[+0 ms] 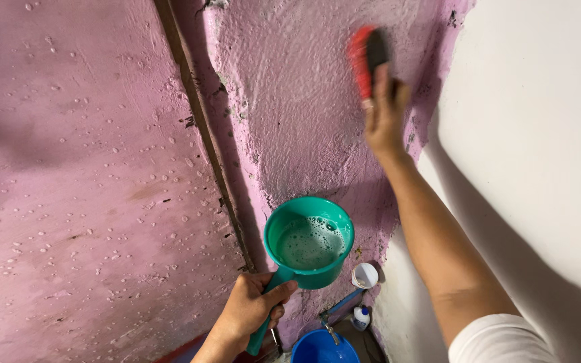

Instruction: The person fills a bucket with water, adds liquid soap to a scoop, and uses a brush to scrub a pink-painted wall section. The person repeatedly dips the brush into the soapy water and scrubs the wall surface.

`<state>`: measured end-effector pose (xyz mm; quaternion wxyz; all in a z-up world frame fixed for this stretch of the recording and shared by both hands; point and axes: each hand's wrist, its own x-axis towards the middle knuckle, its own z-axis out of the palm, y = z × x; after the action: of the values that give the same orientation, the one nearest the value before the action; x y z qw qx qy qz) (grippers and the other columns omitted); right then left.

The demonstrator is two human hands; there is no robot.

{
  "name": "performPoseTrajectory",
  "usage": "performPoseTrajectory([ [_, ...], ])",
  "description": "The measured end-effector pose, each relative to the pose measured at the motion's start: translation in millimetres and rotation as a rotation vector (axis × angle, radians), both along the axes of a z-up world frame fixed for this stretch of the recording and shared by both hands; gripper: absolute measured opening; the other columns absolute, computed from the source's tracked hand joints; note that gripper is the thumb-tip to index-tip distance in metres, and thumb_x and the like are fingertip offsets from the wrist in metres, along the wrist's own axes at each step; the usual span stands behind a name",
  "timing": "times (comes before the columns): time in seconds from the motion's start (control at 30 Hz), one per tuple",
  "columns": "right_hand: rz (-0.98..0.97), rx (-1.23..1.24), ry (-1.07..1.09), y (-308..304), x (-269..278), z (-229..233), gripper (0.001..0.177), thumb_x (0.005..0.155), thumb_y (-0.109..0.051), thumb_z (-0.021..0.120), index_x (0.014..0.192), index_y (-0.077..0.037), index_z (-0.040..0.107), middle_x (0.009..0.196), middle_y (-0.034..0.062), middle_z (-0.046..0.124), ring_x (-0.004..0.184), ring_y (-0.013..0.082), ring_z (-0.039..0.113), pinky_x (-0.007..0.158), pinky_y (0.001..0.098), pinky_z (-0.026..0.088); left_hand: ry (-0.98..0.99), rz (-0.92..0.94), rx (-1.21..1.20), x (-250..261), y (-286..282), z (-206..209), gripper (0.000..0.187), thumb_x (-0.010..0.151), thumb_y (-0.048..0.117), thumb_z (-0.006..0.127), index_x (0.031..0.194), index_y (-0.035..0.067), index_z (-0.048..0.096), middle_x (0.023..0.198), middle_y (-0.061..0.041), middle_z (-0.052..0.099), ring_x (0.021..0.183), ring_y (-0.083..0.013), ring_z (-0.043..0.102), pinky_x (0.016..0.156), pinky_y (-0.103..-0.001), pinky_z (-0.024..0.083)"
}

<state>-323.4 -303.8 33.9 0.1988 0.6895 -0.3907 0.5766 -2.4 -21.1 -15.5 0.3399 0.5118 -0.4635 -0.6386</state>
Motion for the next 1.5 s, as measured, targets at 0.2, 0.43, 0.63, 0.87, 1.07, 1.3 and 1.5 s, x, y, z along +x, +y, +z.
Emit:
performPoseTrajectory([
  [0.2, -0.062, 0.043, -0.377, -8, -2, -13, 0.069, 0.113, -0.012, 0.048, 0.170, -0.015, 0.010, 0.145, 0.0280, 0.042, 0.119, 0.0362, 0.051, 0.109, 0.0481, 0.047, 0.042, -0.011, -0.002, -2, -2, -2, 0.026, 0.091, 0.015, 0.075, 0.074, -0.003, 0.067, 0.053, -0.002, 0.054, 0.043, -0.0100, 0.046, 0.040, -0.029, 0.038],
  [0.43, 0.065, 0.200, -0.091, 24, 13, -133, 0.069, 0.109, -0.016, 0.056, 0.168, -0.011, 0.021, 0.146, 0.0243, 0.041, 0.129, 0.0399, 0.048, 0.115, 0.0444, 0.041, 0.005, -0.019, -0.008, -4, -6, -8, 0.026, 0.090, 0.017, 0.075, 0.074, -0.002, 0.068, 0.052, -0.002, 0.055, 0.042, -0.0100, 0.047, 0.040, -0.028, 0.037],
  [0.63, 0.017, 0.275, -0.438, 37, 9, -208, 0.076, 0.106, -0.012, 0.058, 0.166, -0.007, 0.011, 0.166, 0.0284, 0.028, 0.150, 0.0444, 0.035, 0.123, 0.0471, 0.028, 0.054, 0.030, 0.014, -2, 4, -9, 0.026, 0.088, 0.015, 0.076, 0.074, -0.004, 0.066, 0.052, -0.004, 0.055, 0.040, -0.0107, 0.046, 0.039, -0.029, 0.035],
  [0.87, -0.042, 0.237, -0.357, 14, 29, -152, 0.072, 0.110, -0.017, 0.056, 0.166, -0.013, 0.011, 0.171, 0.0254, 0.026, 0.134, 0.0411, 0.047, 0.114, 0.0418, 0.044, 0.035, 0.037, 0.062, -2, 7, -7, 0.024, 0.089, 0.015, 0.075, 0.076, -0.004, 0.068, 0.055, -0.002, 0.056, 0.044, -0.0091, 0.047, 0.041, -0.028, 0.037],
  [1.07, -0.128, 0.061, -0.249, 6, -3, -165, 0.079, 0.109, -0.008, 0.053, 0.169, -0.014, 0.002, 0.162, 0.0383, 0.029, 0.136, 0.0497, 0.045, 0.113, 0.0532, 0.040, -0.017, 0.013, 0.038, -6, 6, -12, 0.030, 0.089, 0.022, 0.075, 0.073, -0.002, 0.067, 0.052, -0.004, 0.054, 0.042, -0.0102, 0.045, 0.041, -0.027, 0.036],
  [1.3, -0.040, 0.879, -0.507, 84, -32, -232, 0.085, 0.097, -0.012, 0.063, 0.166, -0.029, 0.017, 0.128, 0.0212, 0.057, 0.108, 0.0345, 0.064, 0.097, 0.0434, 0.053, -0.167, 0.051, 0.097, -20, 4, -21, 0.045, 0.091, 0.036, 0.074, 0.067, 0.000, 0.063, 0.048, -0.004, 0.052, 0.038, -0.0111, 0.044, 0.037, -0.028, 0.035],
  [1.5, 0.326, 0.780, 0.172, 147, -59, -122, 0.079, 0.088, -0.014, 0.071, 0.157, -0.035, 0.039, 0.127, 0.0123, 0.061, 0.117, 0.0273, 0.055, 0.109, 0.0439, 0.041, -0.213, -0.058, -0.110, -29, -7, -39, 0.043, 0.091, 0.031, 0.075, 0.065, -0.001, 0.065, 0.047, -0.004, 0.055, 0.037, -0.0104, 0.050, 0.037, -0.029, 0.039],
])
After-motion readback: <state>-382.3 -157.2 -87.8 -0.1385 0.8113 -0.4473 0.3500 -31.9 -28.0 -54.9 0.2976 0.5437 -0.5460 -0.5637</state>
